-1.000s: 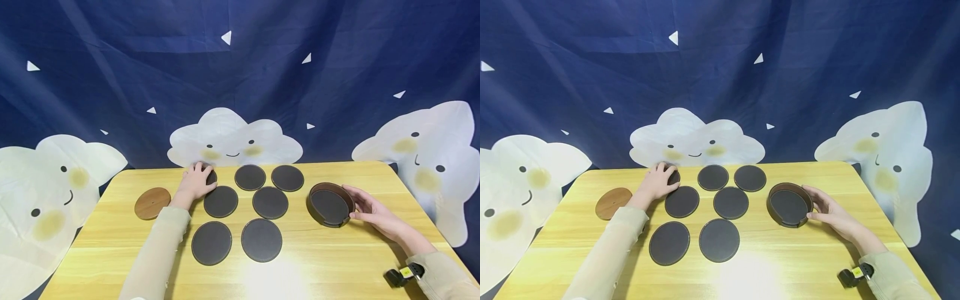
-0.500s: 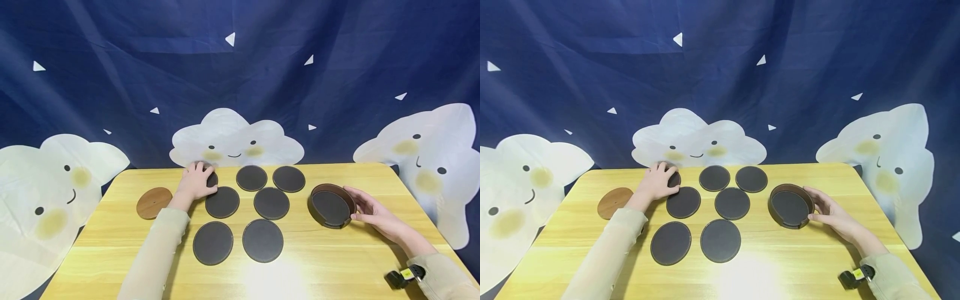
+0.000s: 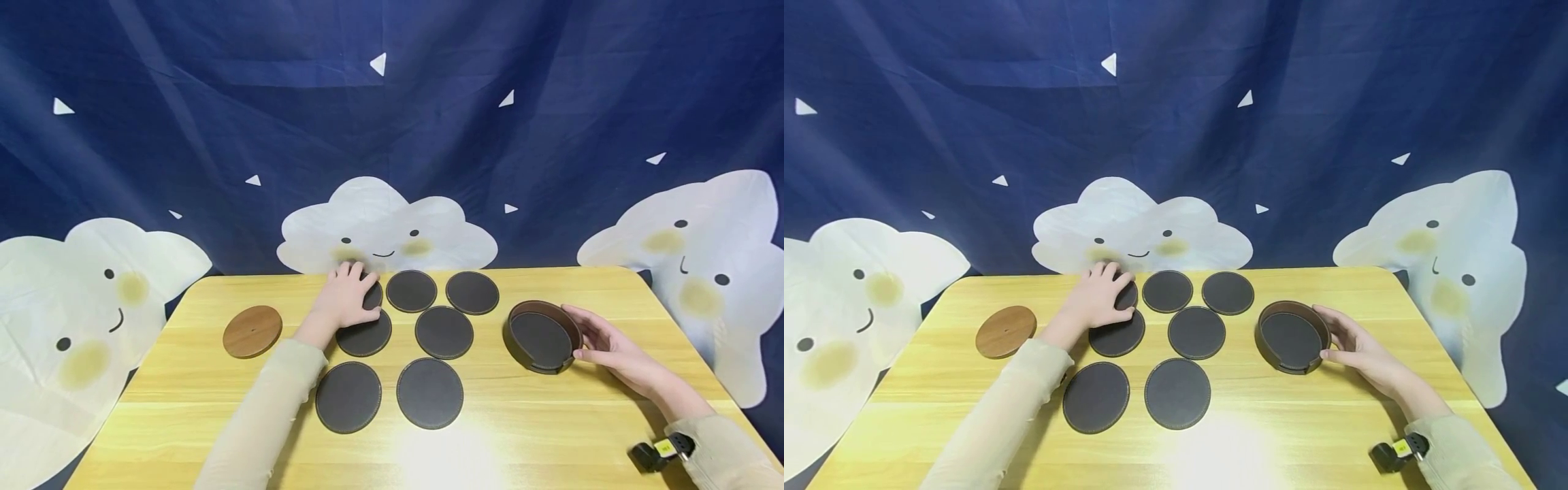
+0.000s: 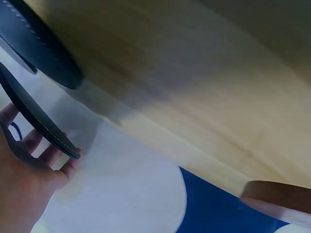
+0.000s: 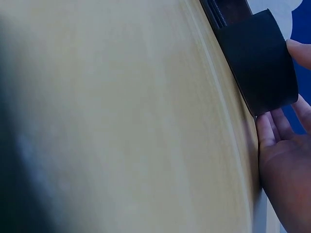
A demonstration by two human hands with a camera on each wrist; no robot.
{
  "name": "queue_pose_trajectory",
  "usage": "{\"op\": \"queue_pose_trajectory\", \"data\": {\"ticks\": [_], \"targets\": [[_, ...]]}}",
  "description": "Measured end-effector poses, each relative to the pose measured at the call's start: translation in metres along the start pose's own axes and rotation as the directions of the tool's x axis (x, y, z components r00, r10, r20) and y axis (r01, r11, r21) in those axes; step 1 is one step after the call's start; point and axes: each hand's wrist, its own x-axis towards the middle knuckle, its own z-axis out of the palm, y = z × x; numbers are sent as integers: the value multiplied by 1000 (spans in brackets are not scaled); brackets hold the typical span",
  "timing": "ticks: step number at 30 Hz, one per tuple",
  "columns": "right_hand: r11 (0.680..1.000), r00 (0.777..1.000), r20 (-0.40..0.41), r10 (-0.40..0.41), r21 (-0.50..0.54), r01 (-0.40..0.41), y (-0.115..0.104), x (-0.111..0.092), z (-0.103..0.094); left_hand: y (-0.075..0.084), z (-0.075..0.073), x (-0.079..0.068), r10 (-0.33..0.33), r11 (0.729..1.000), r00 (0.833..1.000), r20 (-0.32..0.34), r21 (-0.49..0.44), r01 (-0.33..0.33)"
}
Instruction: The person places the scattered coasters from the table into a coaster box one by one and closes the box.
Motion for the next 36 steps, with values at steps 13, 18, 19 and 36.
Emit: {"op": "queue_pose_trajectory", "data": {"ticks": [13,18,19,36], "targets": [[999,999,-10,30,-24,-30,0,1,0,41,-9,15,97,995,995,15,8,-98],[999,1000,-10,23,-23,-23,0,0,0,61,-11,25,142,989,990,12,29,-142],[1000,1000,-10,22,-21,-22,0,0,0,66,-11,27,154,988,988,7,32,-154],[1000,1000,-13,-3,-7,3,0,1,1,134,-26,55,331,940,943,-28,102,-326]]}}
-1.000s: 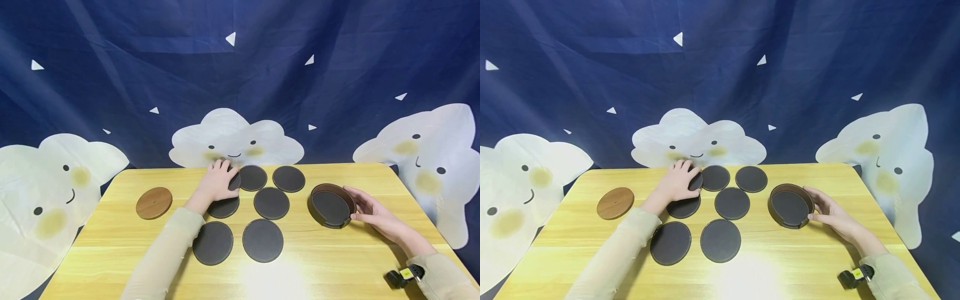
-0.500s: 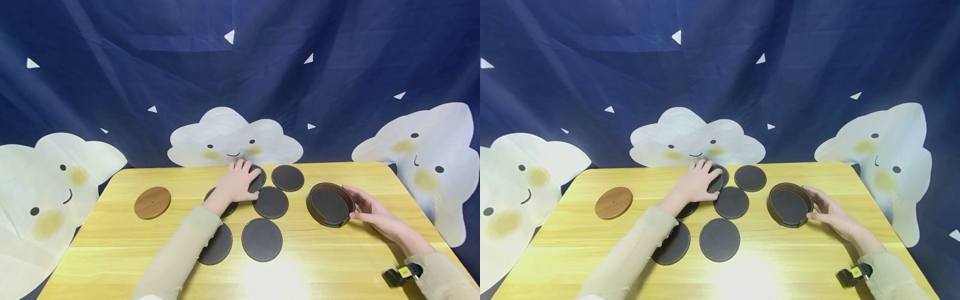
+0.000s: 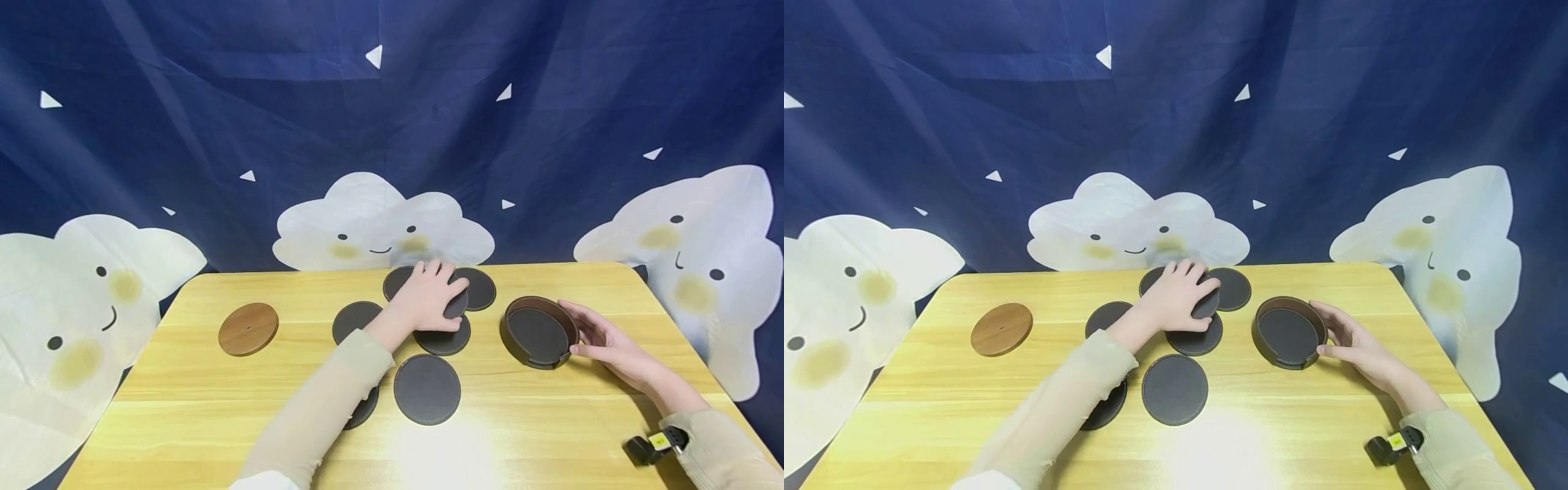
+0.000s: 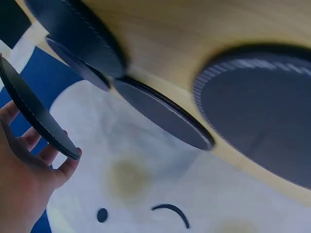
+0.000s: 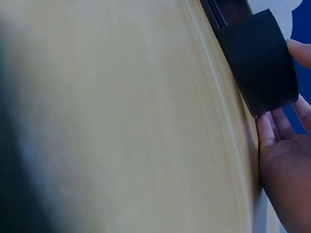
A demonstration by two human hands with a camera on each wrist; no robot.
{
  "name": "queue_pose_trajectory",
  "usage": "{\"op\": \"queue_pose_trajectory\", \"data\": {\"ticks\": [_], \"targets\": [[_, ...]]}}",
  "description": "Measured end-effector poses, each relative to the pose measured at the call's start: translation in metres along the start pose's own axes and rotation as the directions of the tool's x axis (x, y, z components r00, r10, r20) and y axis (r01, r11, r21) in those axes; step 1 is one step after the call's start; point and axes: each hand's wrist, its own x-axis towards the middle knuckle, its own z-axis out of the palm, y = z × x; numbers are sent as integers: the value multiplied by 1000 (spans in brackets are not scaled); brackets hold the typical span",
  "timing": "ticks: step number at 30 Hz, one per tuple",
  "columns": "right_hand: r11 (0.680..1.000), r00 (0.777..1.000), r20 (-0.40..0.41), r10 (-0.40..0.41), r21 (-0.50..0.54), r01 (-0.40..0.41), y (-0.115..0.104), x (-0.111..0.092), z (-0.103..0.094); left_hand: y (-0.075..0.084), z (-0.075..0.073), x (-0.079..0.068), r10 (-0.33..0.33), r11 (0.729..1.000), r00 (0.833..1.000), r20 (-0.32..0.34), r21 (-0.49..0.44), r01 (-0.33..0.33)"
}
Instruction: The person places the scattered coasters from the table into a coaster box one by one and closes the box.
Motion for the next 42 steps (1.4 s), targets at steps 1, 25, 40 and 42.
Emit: {"op": "queue_pose_trajectory", "data": {"ticks": [1,25,40,42], "targets": [[1000,1000,1,0,0,0,0,0,0,3,-2,2,8,1000,1000,-2,0,-8],[1000,1000,5,5,16,-5,3,-2,-2,98,-21,63,133,989,991,1,56,-133],[1000,1000,24,-5,5,5,3,-1,-2,122,-19,81,138,988,987,85,63,-144],[1000,1000,24,-4,3,4,3,-1,-2,125,-19,82,145,986,986,86,69,-151]]}}
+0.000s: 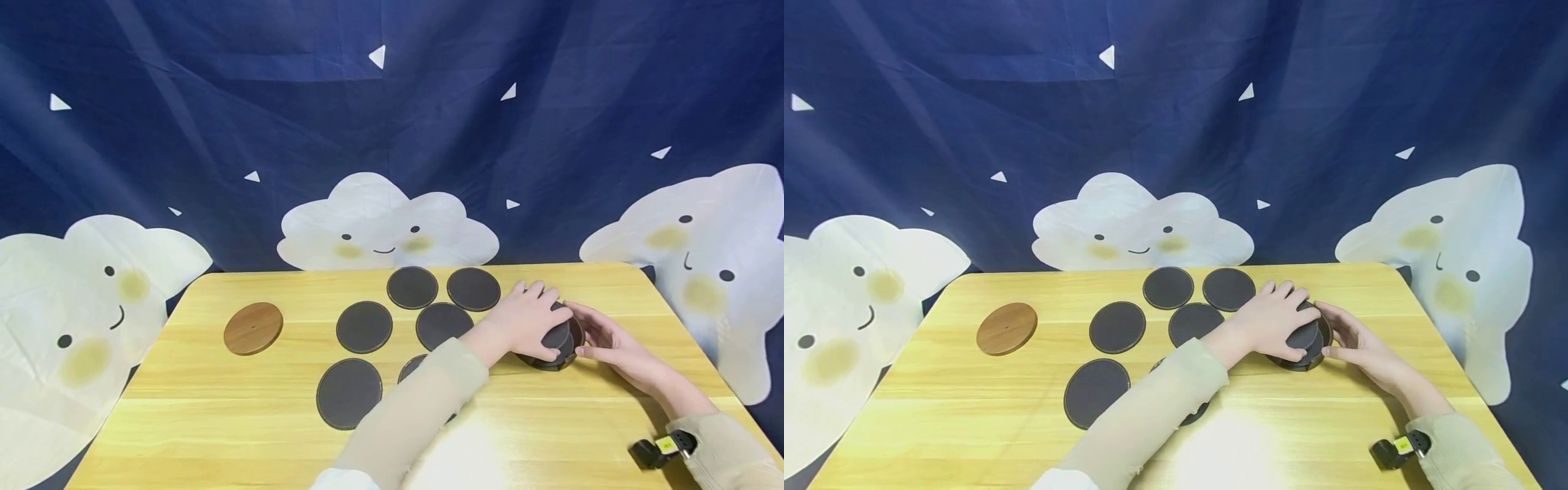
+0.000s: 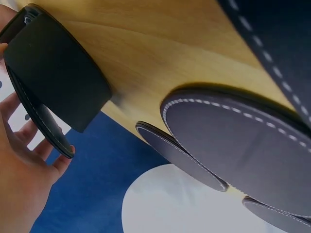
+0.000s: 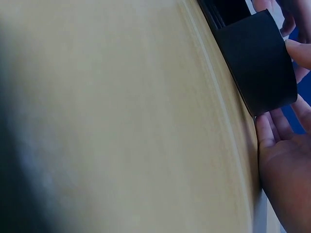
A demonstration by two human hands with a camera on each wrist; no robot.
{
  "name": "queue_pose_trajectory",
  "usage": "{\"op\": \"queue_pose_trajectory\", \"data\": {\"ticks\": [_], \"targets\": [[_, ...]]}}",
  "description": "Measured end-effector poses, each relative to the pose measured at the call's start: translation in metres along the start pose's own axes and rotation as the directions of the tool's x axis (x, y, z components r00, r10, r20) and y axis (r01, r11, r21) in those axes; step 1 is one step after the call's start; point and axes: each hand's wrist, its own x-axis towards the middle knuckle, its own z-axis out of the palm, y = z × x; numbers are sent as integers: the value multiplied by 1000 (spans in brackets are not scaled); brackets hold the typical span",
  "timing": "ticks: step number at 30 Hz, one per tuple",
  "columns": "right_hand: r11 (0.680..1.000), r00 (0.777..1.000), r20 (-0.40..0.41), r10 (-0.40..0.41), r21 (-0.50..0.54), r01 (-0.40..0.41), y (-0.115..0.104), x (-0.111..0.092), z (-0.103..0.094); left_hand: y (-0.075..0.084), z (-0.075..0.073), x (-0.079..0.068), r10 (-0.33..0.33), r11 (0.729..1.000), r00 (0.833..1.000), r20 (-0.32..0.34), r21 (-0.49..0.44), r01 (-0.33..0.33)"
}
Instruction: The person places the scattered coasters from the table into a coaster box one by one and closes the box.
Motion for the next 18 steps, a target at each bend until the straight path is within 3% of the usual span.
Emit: {"op": "queue_pose_trajectory", "data": {"ticks": [18], "targets": [[1000,1000,-13,-1,6,1,-2,0,1,12,2,7,9,1000,1000,24,11,-9]]}}
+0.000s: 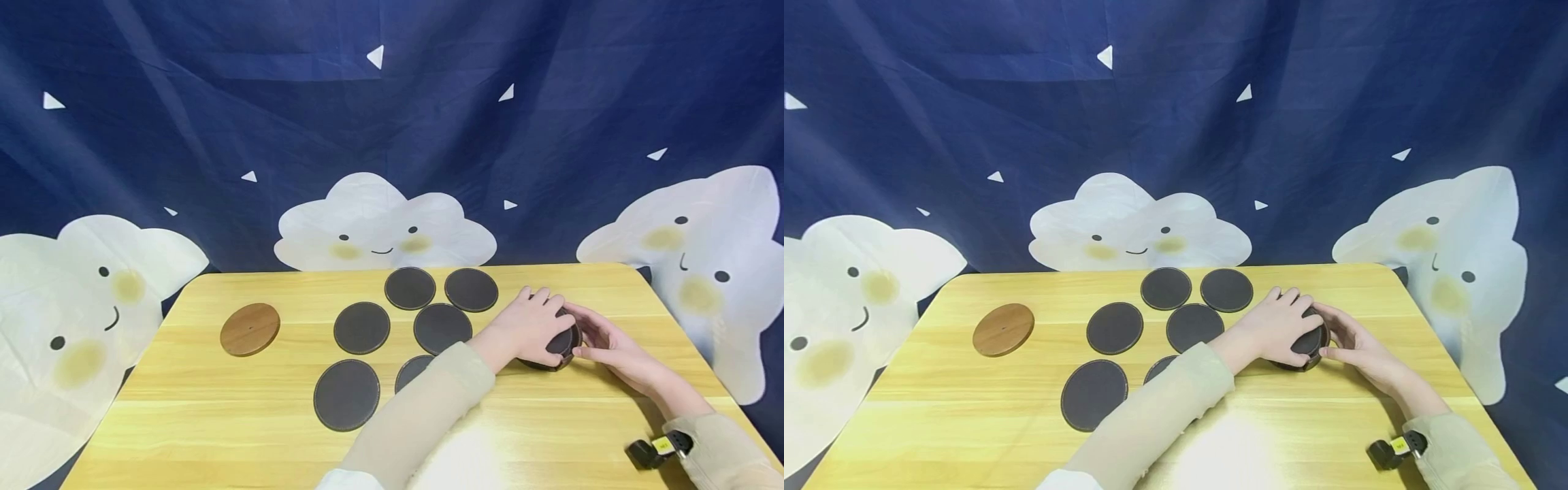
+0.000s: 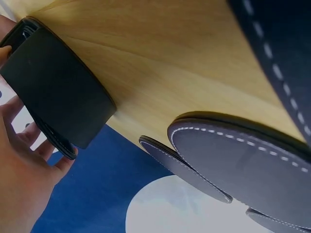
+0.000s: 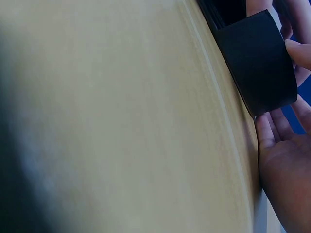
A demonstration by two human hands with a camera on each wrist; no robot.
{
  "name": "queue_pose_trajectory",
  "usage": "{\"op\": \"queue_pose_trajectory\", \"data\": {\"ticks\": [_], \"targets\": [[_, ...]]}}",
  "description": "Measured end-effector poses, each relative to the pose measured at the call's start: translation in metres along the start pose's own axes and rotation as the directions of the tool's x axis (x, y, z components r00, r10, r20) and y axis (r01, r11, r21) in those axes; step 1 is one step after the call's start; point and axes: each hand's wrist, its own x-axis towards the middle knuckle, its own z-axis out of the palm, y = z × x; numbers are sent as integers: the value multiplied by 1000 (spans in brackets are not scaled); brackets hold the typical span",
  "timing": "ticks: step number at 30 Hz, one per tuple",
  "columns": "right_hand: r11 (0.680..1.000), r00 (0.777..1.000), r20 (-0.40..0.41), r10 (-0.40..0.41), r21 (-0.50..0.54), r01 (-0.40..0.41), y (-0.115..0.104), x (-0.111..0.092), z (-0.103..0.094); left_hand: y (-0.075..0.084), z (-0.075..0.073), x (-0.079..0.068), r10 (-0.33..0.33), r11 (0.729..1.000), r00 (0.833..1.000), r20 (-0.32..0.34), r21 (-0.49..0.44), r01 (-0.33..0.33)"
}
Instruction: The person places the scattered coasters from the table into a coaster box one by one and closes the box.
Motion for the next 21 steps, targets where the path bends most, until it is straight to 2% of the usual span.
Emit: {"op": "queue_pose_trajectory", "data": {"ticks": [4,9,11,21], "targets": [[1000,1000,4,4,3,-4,-1,0,0,-1,1,-1,-5,999,1000,0,-32,5],[1000,1000,18,1,0,-1,-2,2,1,-7,6,-2,-8,984,1000,-10,-176,6],[1000,1000,22,-5,4,5,-1,2,1,-9,8,-2,-3,979,1000,-12,-206,0],[1000,1000,24,-10,14,10,0,1,-1,-10,7,-8,37,990,999,-8,-133,-38]]}}
